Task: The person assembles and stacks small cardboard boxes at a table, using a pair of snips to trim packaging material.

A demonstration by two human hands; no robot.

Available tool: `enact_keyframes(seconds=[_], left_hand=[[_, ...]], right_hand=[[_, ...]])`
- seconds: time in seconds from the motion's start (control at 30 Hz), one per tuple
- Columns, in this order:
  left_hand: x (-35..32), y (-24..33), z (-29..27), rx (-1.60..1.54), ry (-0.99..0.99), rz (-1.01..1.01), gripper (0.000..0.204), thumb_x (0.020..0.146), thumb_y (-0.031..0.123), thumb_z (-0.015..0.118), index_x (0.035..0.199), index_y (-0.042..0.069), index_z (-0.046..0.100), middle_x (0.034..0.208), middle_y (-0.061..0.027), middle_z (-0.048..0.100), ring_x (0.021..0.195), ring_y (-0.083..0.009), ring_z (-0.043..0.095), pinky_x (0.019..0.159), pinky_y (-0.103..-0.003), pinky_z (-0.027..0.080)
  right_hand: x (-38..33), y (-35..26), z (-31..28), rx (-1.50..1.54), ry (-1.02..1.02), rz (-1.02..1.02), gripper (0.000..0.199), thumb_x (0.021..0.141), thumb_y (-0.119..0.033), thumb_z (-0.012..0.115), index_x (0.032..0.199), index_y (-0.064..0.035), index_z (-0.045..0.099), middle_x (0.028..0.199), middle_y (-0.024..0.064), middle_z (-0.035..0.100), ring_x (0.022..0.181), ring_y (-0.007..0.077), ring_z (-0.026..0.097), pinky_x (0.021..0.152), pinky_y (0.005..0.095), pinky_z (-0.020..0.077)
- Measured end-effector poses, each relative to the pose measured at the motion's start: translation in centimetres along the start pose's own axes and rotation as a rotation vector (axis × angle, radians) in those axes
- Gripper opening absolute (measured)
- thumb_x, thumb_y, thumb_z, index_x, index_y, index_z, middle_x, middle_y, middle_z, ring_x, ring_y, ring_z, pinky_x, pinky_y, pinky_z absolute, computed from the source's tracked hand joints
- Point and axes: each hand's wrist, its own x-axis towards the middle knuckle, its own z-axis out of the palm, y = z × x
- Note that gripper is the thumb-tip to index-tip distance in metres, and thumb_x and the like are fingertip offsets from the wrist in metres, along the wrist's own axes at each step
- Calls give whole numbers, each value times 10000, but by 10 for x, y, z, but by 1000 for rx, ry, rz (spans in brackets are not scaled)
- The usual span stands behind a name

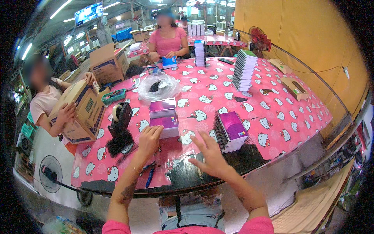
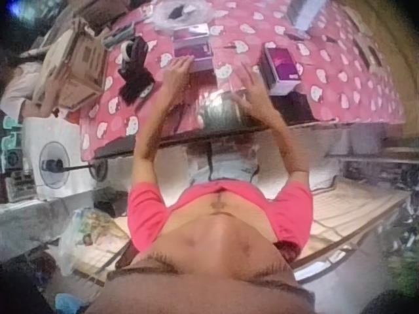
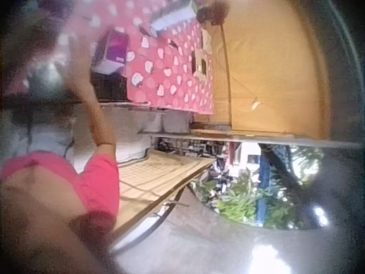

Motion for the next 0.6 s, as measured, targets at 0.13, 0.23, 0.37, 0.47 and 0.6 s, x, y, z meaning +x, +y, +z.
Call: enact_keyframes(seconds=[0.13, 0.23, 0.37, 0.47, 0.6], left_hand=[[-15, 61, -37, -135, -92, -36, 298, 807, 92, 637, 1100, 52, 681, 1030, -97, 681, 974, -307, 618, 853, -459, 479], [-45, 93, -29, -194, -159, -79, 320, 826, 116, 706, 1143, 85, 672, 1176, -146, 601, 1008, -341, 585, 937, -492, 439], [-73, 117, -20, -551, -114, -507, 395, 880, 103, 717, 1266, 147, 647, 1326, -218, 459, 1084, -365, 555, 964, -445, 456], [-81, 133, -17, -686, -127, -635, 419, 893, 81, 705, 1300, 144, 625, 1358, -224, 460, 1155, -371, 545, 977, -434, 463], [-78, 110, -32, -833, -139, -644, 329, 919, 137, 655, 1229, 31, 623, 1209, -206, 587, 1137, -402, 569, 956, -458, 465]], right_hand=[[-6, -24, 41, 264, 319, 144, 819, 823, -262, 828, 1486, -69, 387, 1464, 235, 468, 1358, 349, 470, 1129, 452, 355], [-26, -13, 87, 891, 113, 463, 677, 859, -143, 799, 1418, -56, 427, 1274, 177, 626, 1175, 245, 614, 1015, 382, 472], [-28, -18, 104, 890, 126, 481, 418, 875, -54, 764, 1244, -33, 569, 1088, 85, 690, 1020, 161, 655, 917, 320, 522], [-29, -23, 88, 957, 47, 514, 278, 878, -67, 764, 1140, -16, 684, 1029, 54, 711, 945, 131, 655, 869, 288, 521], [-43, -6, 84, 942, -10, 542, 260, 872, -72, 771, 1121, -15, 725, 976, 12, 717, 893, 83, 623, 814, 248, 497]])
